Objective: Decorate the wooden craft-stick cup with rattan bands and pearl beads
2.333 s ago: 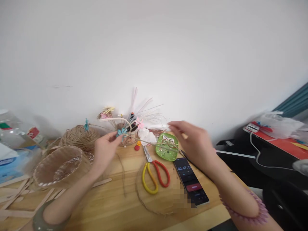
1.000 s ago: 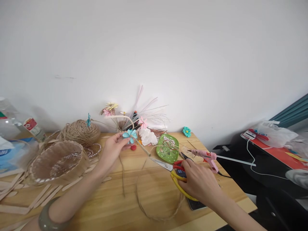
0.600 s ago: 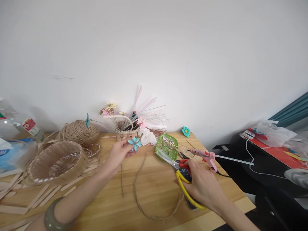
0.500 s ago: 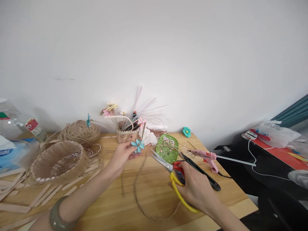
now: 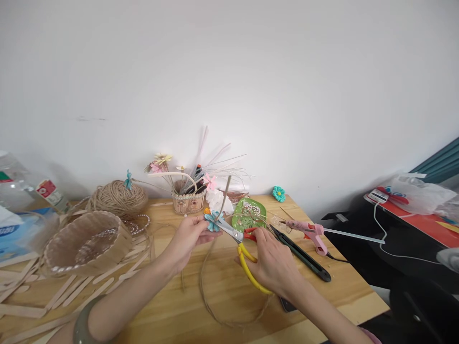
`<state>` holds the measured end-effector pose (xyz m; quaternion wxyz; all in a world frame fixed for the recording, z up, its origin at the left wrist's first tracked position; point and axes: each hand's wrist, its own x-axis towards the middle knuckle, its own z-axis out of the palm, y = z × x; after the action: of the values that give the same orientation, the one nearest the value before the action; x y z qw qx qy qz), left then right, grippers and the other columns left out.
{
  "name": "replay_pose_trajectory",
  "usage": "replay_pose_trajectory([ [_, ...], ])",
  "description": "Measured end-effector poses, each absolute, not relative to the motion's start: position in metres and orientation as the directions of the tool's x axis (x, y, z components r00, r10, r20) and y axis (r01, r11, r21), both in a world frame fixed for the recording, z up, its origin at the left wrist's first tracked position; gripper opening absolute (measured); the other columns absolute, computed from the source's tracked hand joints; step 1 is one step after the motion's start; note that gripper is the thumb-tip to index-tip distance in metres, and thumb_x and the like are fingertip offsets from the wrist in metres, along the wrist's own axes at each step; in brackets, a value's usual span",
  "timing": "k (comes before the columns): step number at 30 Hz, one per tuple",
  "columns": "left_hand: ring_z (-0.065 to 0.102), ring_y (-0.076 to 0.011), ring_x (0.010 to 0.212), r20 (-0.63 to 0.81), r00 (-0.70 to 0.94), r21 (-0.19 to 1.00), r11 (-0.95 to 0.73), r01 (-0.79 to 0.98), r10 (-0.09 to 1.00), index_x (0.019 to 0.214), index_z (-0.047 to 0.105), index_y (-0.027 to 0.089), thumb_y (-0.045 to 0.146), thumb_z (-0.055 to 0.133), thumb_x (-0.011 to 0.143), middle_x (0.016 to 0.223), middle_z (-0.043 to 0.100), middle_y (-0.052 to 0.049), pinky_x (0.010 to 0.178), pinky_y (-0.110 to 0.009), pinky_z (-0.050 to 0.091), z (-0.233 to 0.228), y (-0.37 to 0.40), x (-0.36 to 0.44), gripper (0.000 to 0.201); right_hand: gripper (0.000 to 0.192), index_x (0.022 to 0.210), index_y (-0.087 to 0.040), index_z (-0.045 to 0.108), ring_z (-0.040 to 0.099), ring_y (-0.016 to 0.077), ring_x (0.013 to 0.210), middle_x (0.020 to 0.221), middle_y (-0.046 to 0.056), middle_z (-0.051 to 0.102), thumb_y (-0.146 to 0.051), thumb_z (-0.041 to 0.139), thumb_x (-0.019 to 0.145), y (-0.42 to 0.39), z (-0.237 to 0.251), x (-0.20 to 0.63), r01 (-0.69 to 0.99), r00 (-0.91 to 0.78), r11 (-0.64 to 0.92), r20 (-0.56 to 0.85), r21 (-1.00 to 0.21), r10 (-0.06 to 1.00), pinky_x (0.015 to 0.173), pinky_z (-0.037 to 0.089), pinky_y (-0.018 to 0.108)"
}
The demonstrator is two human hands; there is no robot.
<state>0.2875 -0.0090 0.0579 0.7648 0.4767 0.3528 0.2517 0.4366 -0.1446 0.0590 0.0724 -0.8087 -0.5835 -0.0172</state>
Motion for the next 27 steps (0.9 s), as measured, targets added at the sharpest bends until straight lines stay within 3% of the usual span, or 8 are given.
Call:
replay_pose_trajectory([
  [8,0.069,-0.0203,0.076,-0.290,0.646,0.907,0.418,-0.050,0.706,0.077,0.068,0.012,0.030,0.069,0.059,0.084,0.073,-0.009,0.068,-0.025,0.049,0.059,-0.007,0.289,0.025,0.035,0.096,-0.018,0.050,0.060,0.0262,0.092,0.097,0.008,0.061,-0.049,0.051,0.080,-0.137,0.055,0.440,0.946,0.322,-0.316,0.138,-0.064,0.936,0.065,0.042,0.031],
  [18,0.069,-0.0158,0.069,-0.317,0.651,0.880,0.469,-0.069,0.690,0.071,0.068,0.012,0.019,0.065,0.065,0.077,0.073,-0.008,0.063,-0.020,0.051,0.057,0.000,0.301,0.010,0.024,0.085,-0.016,0.053,0.062,0.0253,0.078,0.086,0.010,0.064,-0.039,0.047,0.084,-0.130,0.049,0.448,0.948,0.313,-0.316,0.099,0.017,0.944,0.062,0.039,0.031],
  [27,0.070,-0.0178,0.068,-0.329,0.676,0.862,0.503,-0.071,0.659,0.067,0.069,0.010,0.018,0.066,0.063,0.077,0.074,-0.010,0.065,-0.022,0.054,0.043,0.013,0.307,0.010,0.024,0.090,-0.013,0.057,0.063,0.0259,0.081,0.089,0.012,0.066,-0.034,0.049,0.084,-0.125,0.048,0.450,0.947,0.315,-0.315,0.010,0.057,0.949,0.062,0.038,0.030],
])
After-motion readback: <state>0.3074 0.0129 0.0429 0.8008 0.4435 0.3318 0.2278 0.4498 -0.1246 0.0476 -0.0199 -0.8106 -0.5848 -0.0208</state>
